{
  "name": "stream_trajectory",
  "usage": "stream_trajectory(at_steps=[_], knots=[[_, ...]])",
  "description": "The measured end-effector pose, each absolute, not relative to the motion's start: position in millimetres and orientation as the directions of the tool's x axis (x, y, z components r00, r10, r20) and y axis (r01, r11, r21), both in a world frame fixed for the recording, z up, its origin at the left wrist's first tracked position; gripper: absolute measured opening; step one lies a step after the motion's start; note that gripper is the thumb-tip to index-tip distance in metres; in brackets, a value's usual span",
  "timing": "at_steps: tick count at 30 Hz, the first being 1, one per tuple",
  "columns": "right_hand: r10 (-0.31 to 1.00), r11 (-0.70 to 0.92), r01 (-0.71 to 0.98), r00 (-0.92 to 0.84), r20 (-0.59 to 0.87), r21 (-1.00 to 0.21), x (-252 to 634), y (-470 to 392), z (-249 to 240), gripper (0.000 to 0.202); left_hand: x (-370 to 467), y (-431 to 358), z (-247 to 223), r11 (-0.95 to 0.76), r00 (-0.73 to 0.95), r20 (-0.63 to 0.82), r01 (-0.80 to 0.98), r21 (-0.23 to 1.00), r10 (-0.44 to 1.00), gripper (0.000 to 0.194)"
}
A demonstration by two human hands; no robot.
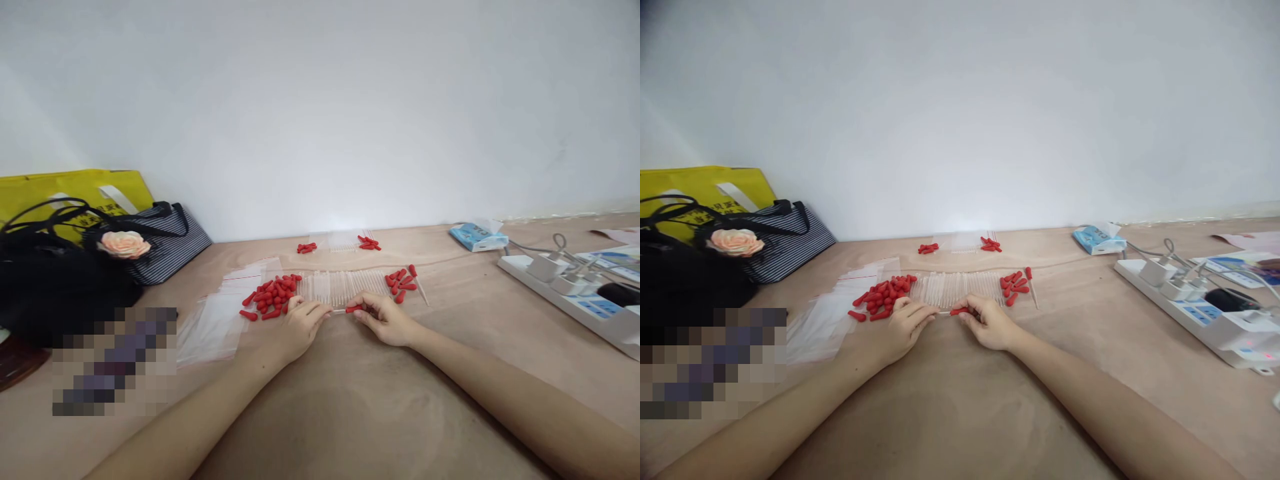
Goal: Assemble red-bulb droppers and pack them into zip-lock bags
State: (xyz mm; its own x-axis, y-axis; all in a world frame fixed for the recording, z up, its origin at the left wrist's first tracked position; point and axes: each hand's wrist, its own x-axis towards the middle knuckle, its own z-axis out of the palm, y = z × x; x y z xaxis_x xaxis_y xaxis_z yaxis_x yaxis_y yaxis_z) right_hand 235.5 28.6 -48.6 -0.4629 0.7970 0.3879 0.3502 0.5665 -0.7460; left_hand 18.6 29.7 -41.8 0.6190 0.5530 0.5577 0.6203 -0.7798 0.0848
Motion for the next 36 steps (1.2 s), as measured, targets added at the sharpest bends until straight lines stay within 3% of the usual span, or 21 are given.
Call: stream_trajectory(at_steps=[11,20,26,36], knots=[[0.689,0.708,0.335,-0.52,0.505,-0.622,230.7,24.4,-44.9,0.019,18.4,28.1,-40.9,-0.805,0.638,0.577,0.591,0.056,0.51,0.024],[0.582,0.803,0.49,-0.521,0.625,-0.339,233.0,23.9,-50.0,0.021,22.8,21.3,-33.0,-0.804,0.687,0.54,0.594,-0.032,0.487,0.026],[0.563,0.814,0.503,-0.558,0.61,-0.29,232.9,23.4,-49.1,0.02,24.0,17.1,-27.7,-0.809,0.706,0.529,0.585,-0.061,0.47,0.025],[0.561,0.814,0.518,-0.583,0.588,-0.264,230.1,23.3,-46.7,0.017,26.5,23.7,-41.8,-0.838,0.683,0.575,0.546,0.008,0.451,0.022]])
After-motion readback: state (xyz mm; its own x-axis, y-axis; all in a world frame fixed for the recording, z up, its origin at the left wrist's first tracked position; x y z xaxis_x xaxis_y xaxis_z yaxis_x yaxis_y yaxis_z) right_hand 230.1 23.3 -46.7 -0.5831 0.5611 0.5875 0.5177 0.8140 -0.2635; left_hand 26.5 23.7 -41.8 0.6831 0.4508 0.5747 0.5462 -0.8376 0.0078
